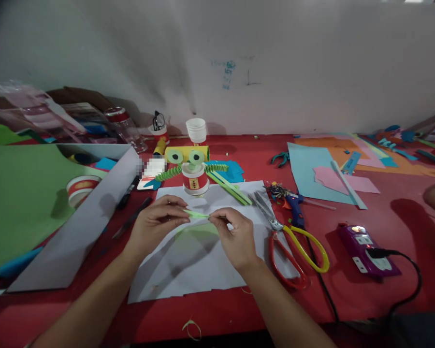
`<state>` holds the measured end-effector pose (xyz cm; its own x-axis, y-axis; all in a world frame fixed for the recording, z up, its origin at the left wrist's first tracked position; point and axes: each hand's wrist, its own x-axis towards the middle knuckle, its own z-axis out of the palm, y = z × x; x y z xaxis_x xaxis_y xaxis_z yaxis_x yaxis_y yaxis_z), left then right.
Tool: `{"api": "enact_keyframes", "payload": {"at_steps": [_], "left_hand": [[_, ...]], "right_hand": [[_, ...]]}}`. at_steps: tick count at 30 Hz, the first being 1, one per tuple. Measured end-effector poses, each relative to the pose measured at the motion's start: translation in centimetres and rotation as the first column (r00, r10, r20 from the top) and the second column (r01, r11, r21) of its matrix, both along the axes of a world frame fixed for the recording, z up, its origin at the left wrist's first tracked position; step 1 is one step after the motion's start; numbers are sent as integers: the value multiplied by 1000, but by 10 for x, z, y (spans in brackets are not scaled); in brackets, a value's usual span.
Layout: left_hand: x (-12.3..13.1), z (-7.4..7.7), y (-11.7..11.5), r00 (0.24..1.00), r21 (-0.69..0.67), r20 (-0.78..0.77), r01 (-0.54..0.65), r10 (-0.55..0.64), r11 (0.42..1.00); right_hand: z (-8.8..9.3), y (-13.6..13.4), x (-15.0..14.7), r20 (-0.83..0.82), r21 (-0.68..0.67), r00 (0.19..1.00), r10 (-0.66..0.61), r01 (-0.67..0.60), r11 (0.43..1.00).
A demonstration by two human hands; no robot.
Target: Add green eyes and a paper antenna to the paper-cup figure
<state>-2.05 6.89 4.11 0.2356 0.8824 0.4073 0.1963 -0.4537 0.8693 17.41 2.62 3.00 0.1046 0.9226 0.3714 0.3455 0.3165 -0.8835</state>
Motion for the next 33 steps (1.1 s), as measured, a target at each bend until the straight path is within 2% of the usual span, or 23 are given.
{"api": "enact_keyframes", "payload": {"at_steps": [7,11,17,23,33], "left_hand": [[3,0,-6,998,82,-48,-25,29,996],[5,1,-9,998,143,-58,-9,18,990],[7,0,-12,998,177,-67,16,-4,984],[6,-2,-12,989,245,-146,42,-6,969],[4,1,-12,985,241,-173,66,-24,968]], "right_hand": [[0,0,-1,235,204,972,8,-58,977],[2,0,-2,264,299,963,54,-135,945],[1,-1,-5,249,238,965,80,-141,961],[-1,-2,-6,223,212,971,85,-134,968],[4,-6,-8,145,116,984,103,-121,986]]}}
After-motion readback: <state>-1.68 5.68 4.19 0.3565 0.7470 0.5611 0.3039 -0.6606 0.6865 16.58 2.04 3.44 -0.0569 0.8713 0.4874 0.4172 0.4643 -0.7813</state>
